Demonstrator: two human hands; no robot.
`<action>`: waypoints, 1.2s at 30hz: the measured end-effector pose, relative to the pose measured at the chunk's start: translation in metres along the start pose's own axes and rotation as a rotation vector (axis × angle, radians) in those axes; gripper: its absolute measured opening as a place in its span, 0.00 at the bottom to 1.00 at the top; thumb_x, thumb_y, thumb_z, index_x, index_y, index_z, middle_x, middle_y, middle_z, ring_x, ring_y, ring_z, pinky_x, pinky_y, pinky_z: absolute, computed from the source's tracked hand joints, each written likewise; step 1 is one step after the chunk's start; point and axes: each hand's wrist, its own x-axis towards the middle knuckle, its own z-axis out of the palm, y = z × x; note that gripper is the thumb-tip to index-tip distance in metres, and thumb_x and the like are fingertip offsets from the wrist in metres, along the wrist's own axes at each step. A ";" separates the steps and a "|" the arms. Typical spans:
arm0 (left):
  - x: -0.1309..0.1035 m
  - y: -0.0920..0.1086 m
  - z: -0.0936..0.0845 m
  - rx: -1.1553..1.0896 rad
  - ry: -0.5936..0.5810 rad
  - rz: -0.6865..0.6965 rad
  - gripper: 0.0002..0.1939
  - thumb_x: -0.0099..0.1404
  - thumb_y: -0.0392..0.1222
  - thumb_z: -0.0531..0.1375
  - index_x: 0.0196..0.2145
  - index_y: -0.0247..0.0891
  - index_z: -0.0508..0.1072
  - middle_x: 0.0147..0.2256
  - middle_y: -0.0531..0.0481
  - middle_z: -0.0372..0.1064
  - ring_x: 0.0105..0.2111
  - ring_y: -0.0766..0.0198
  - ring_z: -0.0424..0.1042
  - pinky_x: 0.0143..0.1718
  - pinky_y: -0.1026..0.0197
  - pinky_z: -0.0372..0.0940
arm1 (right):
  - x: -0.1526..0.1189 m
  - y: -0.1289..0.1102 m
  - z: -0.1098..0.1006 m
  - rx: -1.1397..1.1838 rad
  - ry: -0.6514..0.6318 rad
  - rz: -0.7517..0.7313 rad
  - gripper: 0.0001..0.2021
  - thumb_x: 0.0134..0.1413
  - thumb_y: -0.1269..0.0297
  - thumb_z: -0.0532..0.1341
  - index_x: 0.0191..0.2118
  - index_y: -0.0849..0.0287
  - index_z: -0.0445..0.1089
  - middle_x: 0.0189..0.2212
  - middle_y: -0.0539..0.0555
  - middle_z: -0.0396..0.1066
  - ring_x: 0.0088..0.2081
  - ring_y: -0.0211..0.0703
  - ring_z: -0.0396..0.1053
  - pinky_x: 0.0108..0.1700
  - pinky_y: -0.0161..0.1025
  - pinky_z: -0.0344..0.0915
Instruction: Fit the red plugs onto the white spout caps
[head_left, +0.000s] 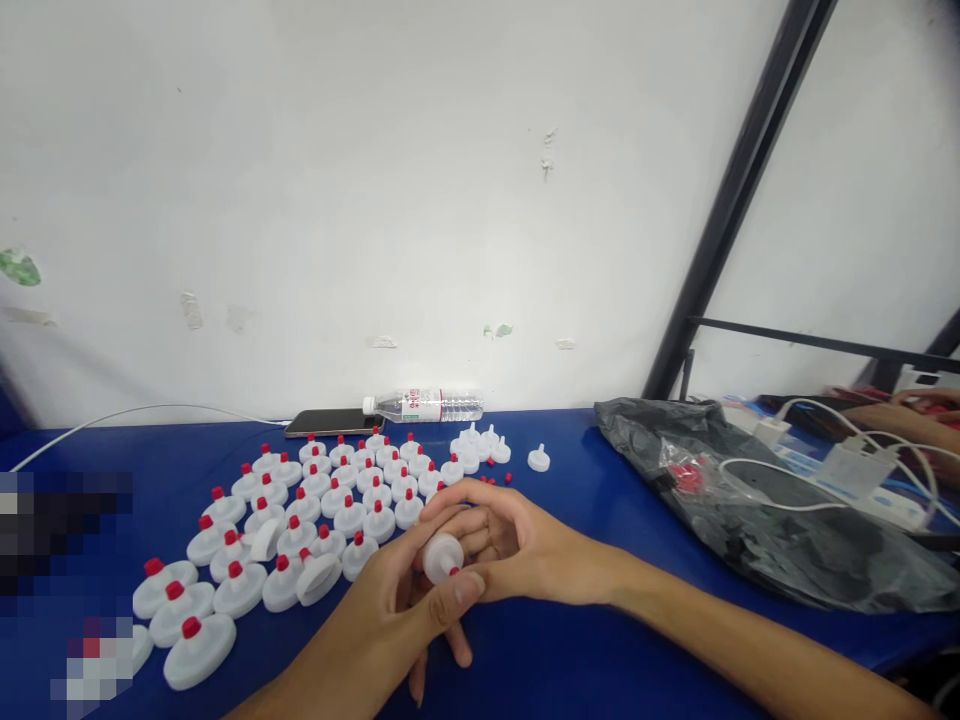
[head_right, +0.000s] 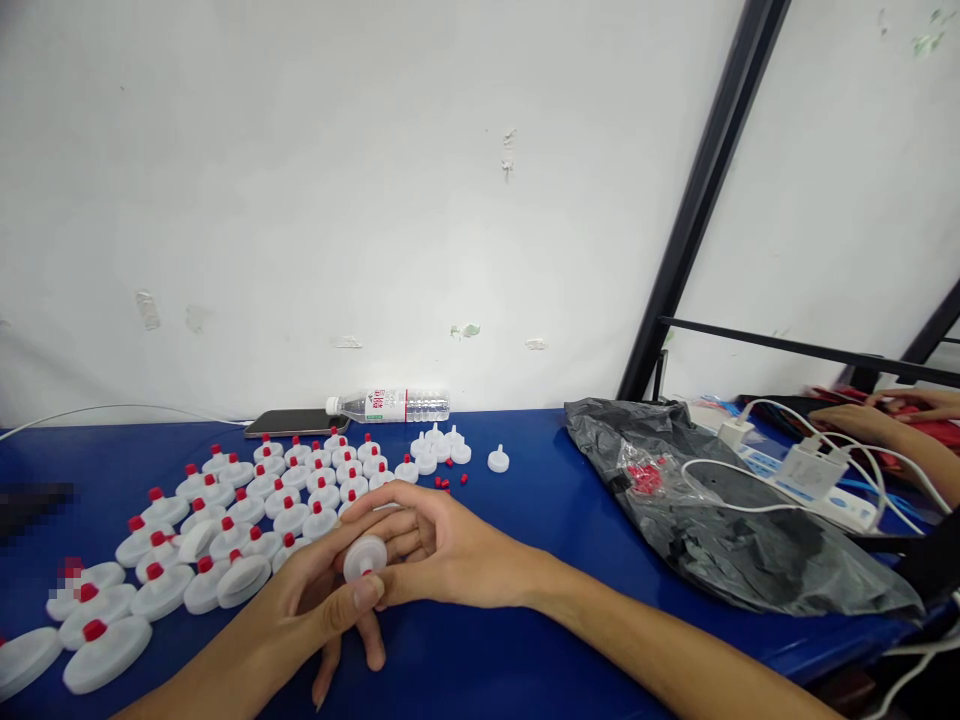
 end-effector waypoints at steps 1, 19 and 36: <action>0.000 0.000 0.000 0.003 -0.005 0.006 0.31 0.68 0.57 0.60 0.65 0.45 0.62 0.57 0.35 0.68 0.28 0.66 0.78 0.15 0.75 0.61 | 0.000 0.001 0.000 0.008 -0.006 -0.001 0.25 0.50 0.64 0.74 0.53 0.55 0.69 0.42 0.53 0.74 0.40 0.37 0.73 0.42 0.33 0.67; -0.003 -0.012 -0.002 0.135 0.011 -0.021 0.34 0.68 0.63 0.56 0.65 0.45 0.55 0.31 0.50 0.72 0.19 0.70 0.67 0.14 0.74 0.56 | -0.001 -0.008 0.001 -0.213 -0.060 -0.054 0.13 0.56 0.60 0.69 0.45 0.59 0.75 0.43 0.55 0.74 0.40 0.38 0.72 0.38 0.32 0.68; -0.006 -0.004 -0.004 0.176 -0.006 -0.010 0.34 0.70 0.61 0.56 0.66 0.41 0.55 0.18 0.60 0.60 0.17 0.68 0.63 0.14 0.72 0.54 | -0.003 -0.009 0.001 -0.221 -0.081 -0.075 0.08 0.57 0.67 0.68 0.44 0.61 0.76 0.45 0.55 0.74 0.43 0.37 0.72 0.40 0.29 0.66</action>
